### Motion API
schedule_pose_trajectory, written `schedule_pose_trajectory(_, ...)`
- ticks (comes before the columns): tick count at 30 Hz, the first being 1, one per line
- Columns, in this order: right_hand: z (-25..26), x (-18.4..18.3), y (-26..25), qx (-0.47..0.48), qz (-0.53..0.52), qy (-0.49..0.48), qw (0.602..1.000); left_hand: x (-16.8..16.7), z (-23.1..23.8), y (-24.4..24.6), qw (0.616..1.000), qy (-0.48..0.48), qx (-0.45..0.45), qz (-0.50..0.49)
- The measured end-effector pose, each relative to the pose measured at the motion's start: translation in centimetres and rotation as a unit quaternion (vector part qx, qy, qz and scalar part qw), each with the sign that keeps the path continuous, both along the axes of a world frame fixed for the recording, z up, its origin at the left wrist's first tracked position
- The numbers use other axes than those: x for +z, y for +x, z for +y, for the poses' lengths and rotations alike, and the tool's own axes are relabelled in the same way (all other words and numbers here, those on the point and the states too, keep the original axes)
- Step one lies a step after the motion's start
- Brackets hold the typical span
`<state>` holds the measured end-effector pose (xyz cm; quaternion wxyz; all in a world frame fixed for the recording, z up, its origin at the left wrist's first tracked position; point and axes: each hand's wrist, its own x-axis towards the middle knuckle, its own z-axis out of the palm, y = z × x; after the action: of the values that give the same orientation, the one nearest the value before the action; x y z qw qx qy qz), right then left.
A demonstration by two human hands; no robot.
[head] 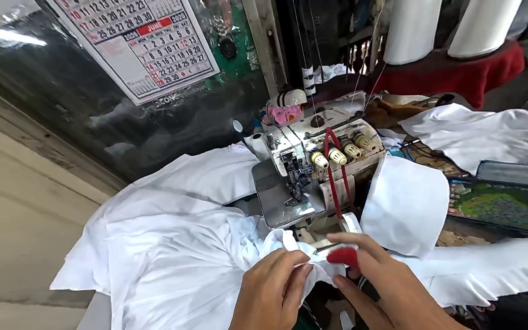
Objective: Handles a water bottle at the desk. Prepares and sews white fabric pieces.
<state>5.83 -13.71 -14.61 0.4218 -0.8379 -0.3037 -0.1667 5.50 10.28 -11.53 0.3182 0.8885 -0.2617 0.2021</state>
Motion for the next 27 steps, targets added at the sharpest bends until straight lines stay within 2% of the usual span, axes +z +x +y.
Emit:
schedule_pose_trajectory(4, -1.6, -2.4, -0.6, 0.027, 0.033, -0.056, 0.998, 0.7, 0.8, 0.4, 1.000, -0.012, -0.003, 0.021)
schedule_pose_trajectory(9, -2.0, -2.8, 0.9, 0.000, -0.026, -0.062, 0.998, 1.5, 1.7, 0.7, 0.999, -0.028, -0.007, 0.038)
schedule_pose_trajectory(16, -0.6, -0.5, 2.3, 0.055, -0.097, 0.020, 0.994, 2.3, 3.2, 0.7, 0.997, -0.051, 0.023, 0.053)
schedule_pose_trajectory(19, 0.5, 1.5, 2.3, 0.095, -0.094, 0.077, 0.988, 5.5, 4.9, 0.9, 0.984, -0.075, -0.056, 0.149)
schedule_pose_trajectory(21, 1.1, 3.7, 1.3, 0.074, -0.058, 0.083, 0.992, 9.8, 6.4, 1.8, 0.980, -0.065, -0.089, 0.164)
schedule_pose_trajectory(23, 2.1, 4.5, 1.6, 0.017, 0.026, 0.111, 0.993, 13.4, 6.4, 4.2, 0.993, -0.017, -0.053, 0.108)
schedule_pose_trajectory(25, 3.7, 2.8, 4.0, -0.043, 0.105, 0.188, 0.976, 14.1, 5.1, 8.5, 0.994, 0.054, -0.014, 0.092)
schedule_pose_trajectory(27, 5.0, 0.7, 6.6, -0.082, 0.184, 0.271, 0.941, 12.7, 4.2, 13.1, 0.977, 0.131, 0.010, 0.167)
